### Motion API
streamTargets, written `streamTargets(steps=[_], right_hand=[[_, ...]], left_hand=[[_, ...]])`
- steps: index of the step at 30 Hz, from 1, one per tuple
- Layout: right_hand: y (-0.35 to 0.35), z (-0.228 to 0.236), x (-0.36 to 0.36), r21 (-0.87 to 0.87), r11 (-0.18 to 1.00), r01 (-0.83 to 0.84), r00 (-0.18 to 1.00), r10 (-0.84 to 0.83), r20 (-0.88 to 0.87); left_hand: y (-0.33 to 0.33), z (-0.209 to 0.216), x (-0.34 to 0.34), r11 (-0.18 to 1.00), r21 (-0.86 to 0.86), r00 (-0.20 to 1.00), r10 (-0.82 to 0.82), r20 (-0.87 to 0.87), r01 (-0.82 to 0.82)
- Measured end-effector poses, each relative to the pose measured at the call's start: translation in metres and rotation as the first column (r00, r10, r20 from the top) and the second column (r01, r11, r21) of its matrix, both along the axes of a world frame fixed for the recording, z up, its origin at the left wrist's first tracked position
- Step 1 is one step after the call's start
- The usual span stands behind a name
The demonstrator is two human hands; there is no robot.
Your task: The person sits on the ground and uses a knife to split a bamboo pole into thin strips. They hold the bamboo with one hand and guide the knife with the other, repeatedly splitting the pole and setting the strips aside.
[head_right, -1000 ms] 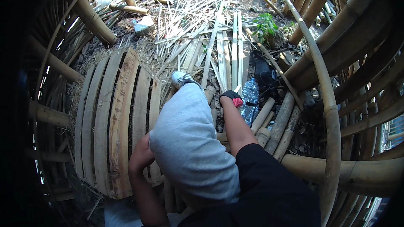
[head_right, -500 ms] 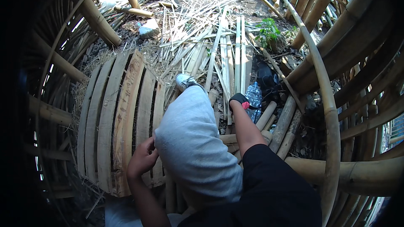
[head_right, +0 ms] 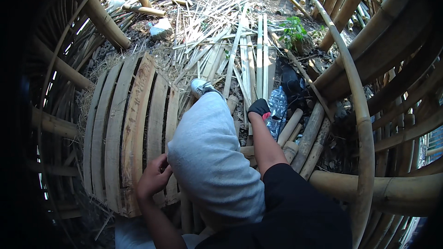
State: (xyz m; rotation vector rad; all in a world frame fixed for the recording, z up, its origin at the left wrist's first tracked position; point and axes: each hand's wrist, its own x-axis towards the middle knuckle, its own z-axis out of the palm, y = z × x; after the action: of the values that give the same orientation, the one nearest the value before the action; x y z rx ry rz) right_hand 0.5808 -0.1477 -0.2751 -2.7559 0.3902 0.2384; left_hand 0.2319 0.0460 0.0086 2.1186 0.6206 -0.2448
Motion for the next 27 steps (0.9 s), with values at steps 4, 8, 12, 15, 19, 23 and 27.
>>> streamTargets(steps=[4, 8, 12, 15, 19, 23, 27], right_hand=[[0.011, -0.031, 0.012, -0.232, 0.957, -0.176, 0.973, 0.133, -0.191], [0.018, -0.046, 0.053, -0.303, 0.870, -0.388, 0.824, 0.181, -0.536], [0.019, -0.015, 0.046, -0.249, 0.700, -0.670, 0.654, 0.396, -0.644], [0.014, 0.016, 0.027, -0.200, 0.719, -0.666, 0.657, 0.437, -0.614], [-0.009, 0.023, 0.026, -0.215, 0.571, -0.792, 0.584, 0.606, -0.541], [-0.045, -0.033, 0.053, -0.301, 0.621, -0.724, 0.682, 0.709, -0.178], [-0.039, -0.020, 0.042, 0.038, 0.955, -0.295, 0.945, 0.297, -0.137]], left_hand=[[0.001, -0.002, 0.001, 1.000, -0.015, 1.000, -0.009, -0.025, 0.009], [-0.001, -0.007, -0.002, 0.998, -0.060, 0.999, -0.008, 0.043, 0.011], [-0.004, 0.005, -0.001, 1.000, -0.013, 1.000, -0.024, -0.001, 0.024], [-0.005, 0.006, -0.006, 1.000, 0.000, 1.000, -0.009, -0.022, 0.009], [-0.008, 0.012, -0.008, 1.000, -0.008, 0.998, 0.002, -0.059, -0.002], [-0.008, 0.009, -0.002, 0.999, -0.043, 0.999, -0.015, -0.034, 0.014], [-0.004, 0.003, -0.010, 0.999, -0.033, 1.000, 0.008, -0.015, -0.008]])
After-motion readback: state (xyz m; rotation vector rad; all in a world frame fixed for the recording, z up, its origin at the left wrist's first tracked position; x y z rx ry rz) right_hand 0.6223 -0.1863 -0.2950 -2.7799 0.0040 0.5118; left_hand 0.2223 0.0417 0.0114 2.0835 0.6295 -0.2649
